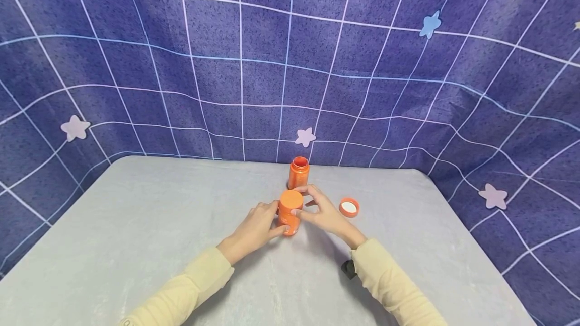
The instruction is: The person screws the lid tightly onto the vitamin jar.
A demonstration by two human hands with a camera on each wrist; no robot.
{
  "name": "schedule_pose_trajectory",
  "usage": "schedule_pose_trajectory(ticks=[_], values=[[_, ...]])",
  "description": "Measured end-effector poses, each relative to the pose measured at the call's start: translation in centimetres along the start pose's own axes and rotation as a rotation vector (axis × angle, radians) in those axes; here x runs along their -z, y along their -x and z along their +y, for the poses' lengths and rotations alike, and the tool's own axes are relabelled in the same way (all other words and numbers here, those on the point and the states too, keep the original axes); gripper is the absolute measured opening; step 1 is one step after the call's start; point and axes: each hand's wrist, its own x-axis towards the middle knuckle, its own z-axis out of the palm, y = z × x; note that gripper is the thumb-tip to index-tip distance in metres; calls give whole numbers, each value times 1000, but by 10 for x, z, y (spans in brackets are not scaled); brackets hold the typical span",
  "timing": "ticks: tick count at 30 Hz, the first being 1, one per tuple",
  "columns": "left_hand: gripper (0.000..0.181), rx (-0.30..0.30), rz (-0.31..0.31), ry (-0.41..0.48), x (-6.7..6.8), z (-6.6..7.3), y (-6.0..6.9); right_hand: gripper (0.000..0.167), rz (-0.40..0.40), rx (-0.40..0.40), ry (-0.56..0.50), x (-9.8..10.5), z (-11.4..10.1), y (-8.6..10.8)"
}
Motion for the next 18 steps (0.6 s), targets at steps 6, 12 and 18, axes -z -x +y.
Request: schedule_pose_trajectory(ticks=[6,12,18], values=[[47,6,11,-28,-1,1,0,43,19,5,33,-2,0,0],[47,4,19,-43,-2,1,1,43,35,-1,39,-2,0,1],[46,4,17,-28,-1,1,1,44,45,-21,41,-1,0,2]])
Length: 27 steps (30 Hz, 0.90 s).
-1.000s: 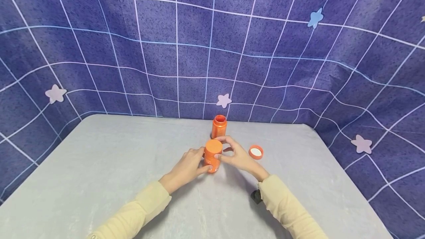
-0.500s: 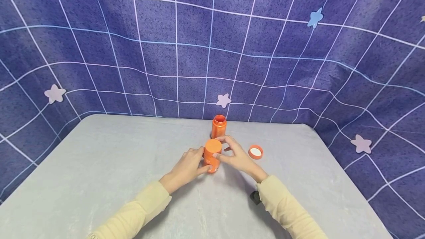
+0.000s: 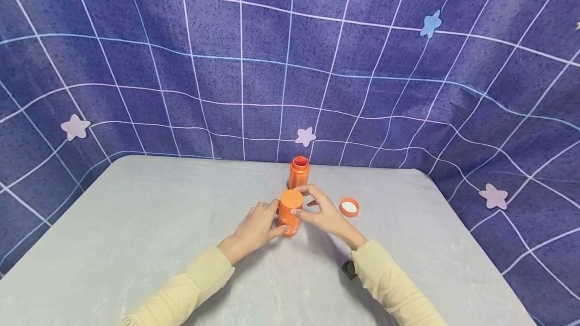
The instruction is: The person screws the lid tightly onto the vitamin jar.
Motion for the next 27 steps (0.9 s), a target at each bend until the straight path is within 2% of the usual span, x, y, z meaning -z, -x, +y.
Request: schedule_pose_trajectory(ticks=[14,21,27], values=[[50,13,-11,22,1,2,0,46,-58,20,-33,4,3,1],[50,9,-10,31,1,3,0,48,-96,-9,-53,9,1,1],[50,19,2,5,0,2,0,47,-80,-20,-41,15,3,1]])
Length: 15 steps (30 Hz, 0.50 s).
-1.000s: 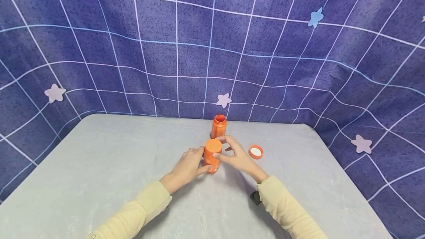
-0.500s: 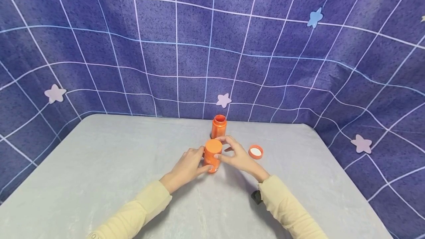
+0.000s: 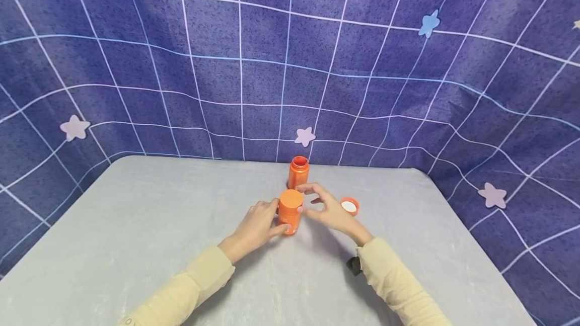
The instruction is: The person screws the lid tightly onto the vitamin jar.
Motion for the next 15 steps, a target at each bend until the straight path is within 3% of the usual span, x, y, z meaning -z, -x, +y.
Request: schedule_pose_trajectory(ticks=[8,15], values=[[49,42,37,-40,4,-3,0,44,76,-30,45,13,7,3],[51,104,50,-87,10,-17,1,44,165,-51,132,27,23,8]])
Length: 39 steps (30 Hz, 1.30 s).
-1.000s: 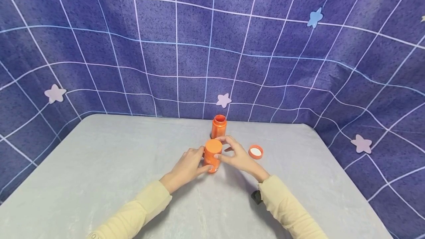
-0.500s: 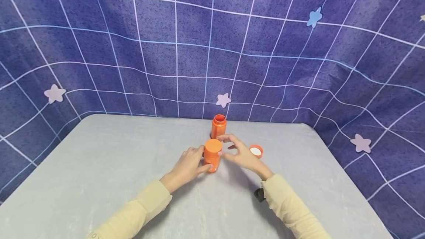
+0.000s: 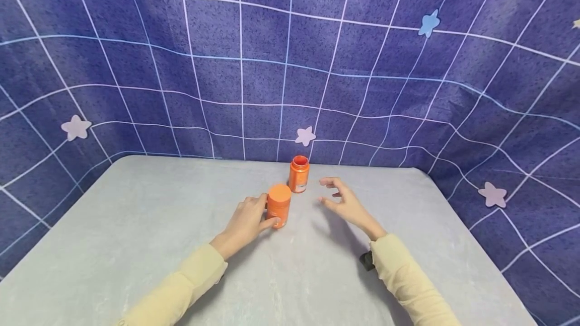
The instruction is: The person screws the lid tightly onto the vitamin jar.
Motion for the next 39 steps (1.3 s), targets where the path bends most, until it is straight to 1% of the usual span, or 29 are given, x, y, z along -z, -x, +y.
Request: schedule_pose_trajectory(ticks=[4,6,11,15,20,27,30,35,39], values=[[50,22,20,0,5,-9,0,44,45,-21,40,4,29,-3],[49,26,34,3,7,-13,0,44,56,-50,59,7,43,-4],[45,41,76,1,10,-26,-2,44,64,-89,134,18,57,-3],[45,55,105,-17,12,-36,-4,46,69,-94,229,26,64,0],[44,67,128,-1,17,-44,-6,47,56,-110,331,31,73,2],[43,123,113,1,24,-55,-8,46,-3,-132,401,34,79,4],[43,141,115,-1,25,-60,-8,49,-29,-136,431,34,80,3],[42,147,135,-1,27,-66,-9,57,-69,-174,509,33,81,3],[43,147,132,10,29,-69,-9,57,-100,-232,552,31,80,3]])
